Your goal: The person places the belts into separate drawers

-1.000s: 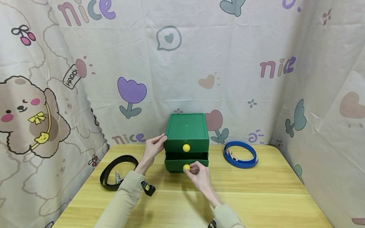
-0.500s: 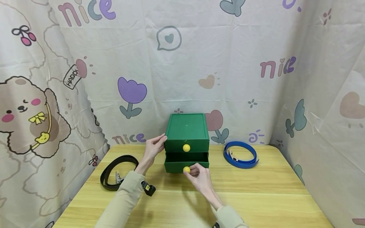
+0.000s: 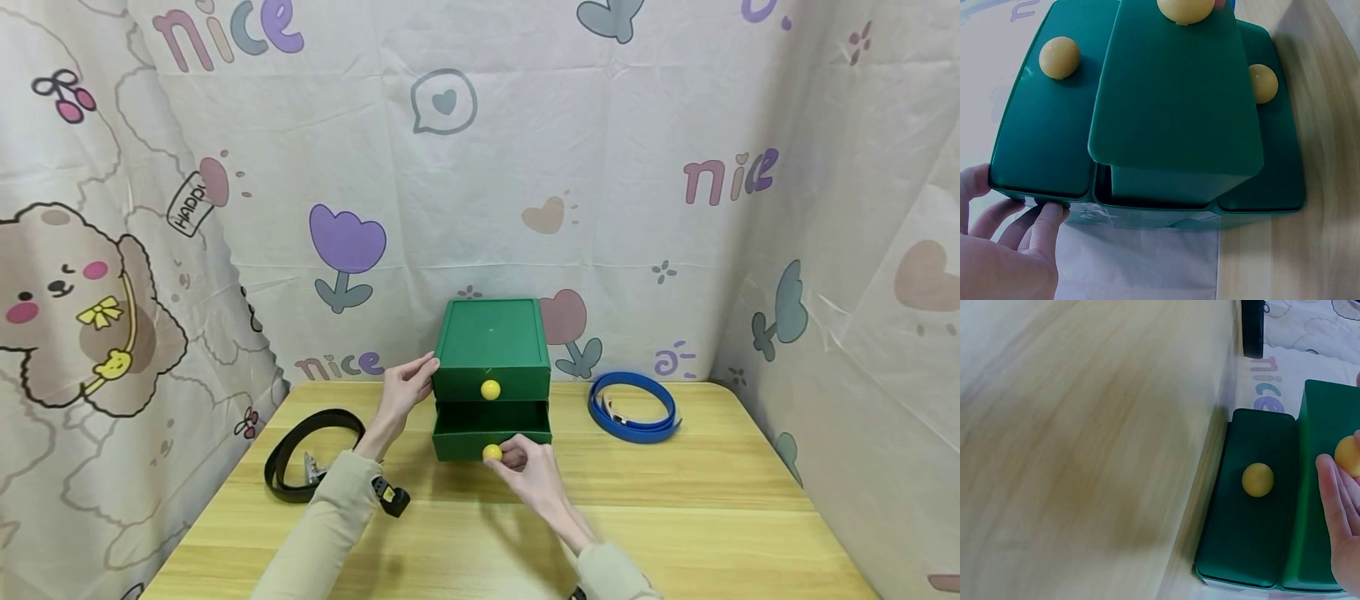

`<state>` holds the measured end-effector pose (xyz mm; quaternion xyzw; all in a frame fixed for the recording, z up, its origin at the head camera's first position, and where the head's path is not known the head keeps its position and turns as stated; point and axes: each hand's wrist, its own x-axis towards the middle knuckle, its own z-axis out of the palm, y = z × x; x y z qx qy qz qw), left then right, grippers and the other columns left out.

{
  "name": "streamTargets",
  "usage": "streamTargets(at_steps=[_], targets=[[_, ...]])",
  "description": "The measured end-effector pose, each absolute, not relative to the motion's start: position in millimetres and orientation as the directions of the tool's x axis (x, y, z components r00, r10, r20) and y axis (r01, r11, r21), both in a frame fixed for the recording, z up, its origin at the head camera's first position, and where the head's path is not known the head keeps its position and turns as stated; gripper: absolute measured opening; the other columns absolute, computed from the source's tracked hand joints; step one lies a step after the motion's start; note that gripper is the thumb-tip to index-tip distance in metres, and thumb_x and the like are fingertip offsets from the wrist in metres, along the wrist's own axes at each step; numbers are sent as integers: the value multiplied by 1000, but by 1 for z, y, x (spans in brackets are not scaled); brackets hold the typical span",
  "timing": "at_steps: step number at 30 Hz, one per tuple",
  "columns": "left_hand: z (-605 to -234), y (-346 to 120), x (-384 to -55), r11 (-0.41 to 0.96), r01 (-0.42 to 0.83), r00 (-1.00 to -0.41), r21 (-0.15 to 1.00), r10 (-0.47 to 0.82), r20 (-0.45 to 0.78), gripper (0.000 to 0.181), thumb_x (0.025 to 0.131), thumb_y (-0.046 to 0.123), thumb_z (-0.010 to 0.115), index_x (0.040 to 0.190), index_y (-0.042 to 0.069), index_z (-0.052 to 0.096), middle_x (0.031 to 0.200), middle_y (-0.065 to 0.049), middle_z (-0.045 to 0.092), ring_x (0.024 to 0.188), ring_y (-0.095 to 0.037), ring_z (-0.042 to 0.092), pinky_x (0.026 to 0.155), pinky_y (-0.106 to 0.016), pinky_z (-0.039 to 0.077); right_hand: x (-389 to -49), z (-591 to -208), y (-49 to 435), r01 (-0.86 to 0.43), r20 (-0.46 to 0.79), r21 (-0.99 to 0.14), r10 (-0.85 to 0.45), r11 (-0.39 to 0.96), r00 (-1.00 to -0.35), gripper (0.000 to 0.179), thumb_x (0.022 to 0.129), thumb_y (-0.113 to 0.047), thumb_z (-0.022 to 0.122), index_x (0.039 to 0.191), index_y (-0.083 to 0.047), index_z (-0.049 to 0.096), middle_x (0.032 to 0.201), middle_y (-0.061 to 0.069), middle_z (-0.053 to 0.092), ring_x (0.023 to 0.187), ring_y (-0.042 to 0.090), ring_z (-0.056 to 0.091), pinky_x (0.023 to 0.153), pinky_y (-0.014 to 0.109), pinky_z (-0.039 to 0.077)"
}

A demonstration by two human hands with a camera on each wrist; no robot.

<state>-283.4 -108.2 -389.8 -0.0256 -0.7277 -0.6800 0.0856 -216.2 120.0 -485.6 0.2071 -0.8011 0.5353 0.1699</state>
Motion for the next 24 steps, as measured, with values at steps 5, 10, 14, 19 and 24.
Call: streamTargets(at_steps=[5, 10, 14, 19, 24], targets=[[-390, -108, -284, 65, 149, -985, 987, -78, 154, 43, 98, 28, 67, 137, 9, 63, 142, -14, 61, 131, -27, 57, 107, -46, 49, -216, -486, 123, -535, 502, -773, -187, 341, -845, 15, 82, -12, 83, 89, -6, 71, 79, 10, 78, 67, 0, 68, 60, 18, 57], [-391, -108, -285, 63, 147, -985, 987, -83, 152, 42, 98, 27, 67, 137, 9, 64, 141, -13, 62, 129, -24, 58, 106, -47, 50, -214, -486, 126, -560, 515, -757, -220, 337, -828, 15, 82, -13, 83, 89, -6, 71, 78, 9, 78, 67, 1, 69, 60, 19, 58], [-390, -108, -284, 65, 148, -985, 987, -85, 153, 42, 99, 27, 66, 136, 9, 64, 141, -14, 62, 129, -25, 59, 106, -47, 50, -211, -484, 126, -584, 534, -734, -236, 346, -812, 16, 81, -11, 84, 89, -7, 70, 78, 6, 78, 67, -1, 69, 59, 20, 59], [-390, -107, -284, 70, 147, -984, 987, -88, 153, 42, 98, 27, 67, 136, 8, 64, 140, -14, 63, 126, -22, 60, 105, -48, 51, -207, -483, 128, -604, 549, -719, -253, 343, -797, 16, 81, -11, 84, 88, -6, 70, 77, 6, 78, 66, -2, 69, 58, 20, 59], [-391, -107, -285, 60, 157, -983, 986, -83, 162, 43, 98, 26, 66, 136, 6, 63, 141, -17, 61, 129, -26, 59, 107, -50, 48, -204, -483, 129, -620, 560, -705, -267, 344, -784, 16, 80, -10, 84, 87, -7, 70, 76, 6, 78, 66, -4, 68, 58, 18, 58]])
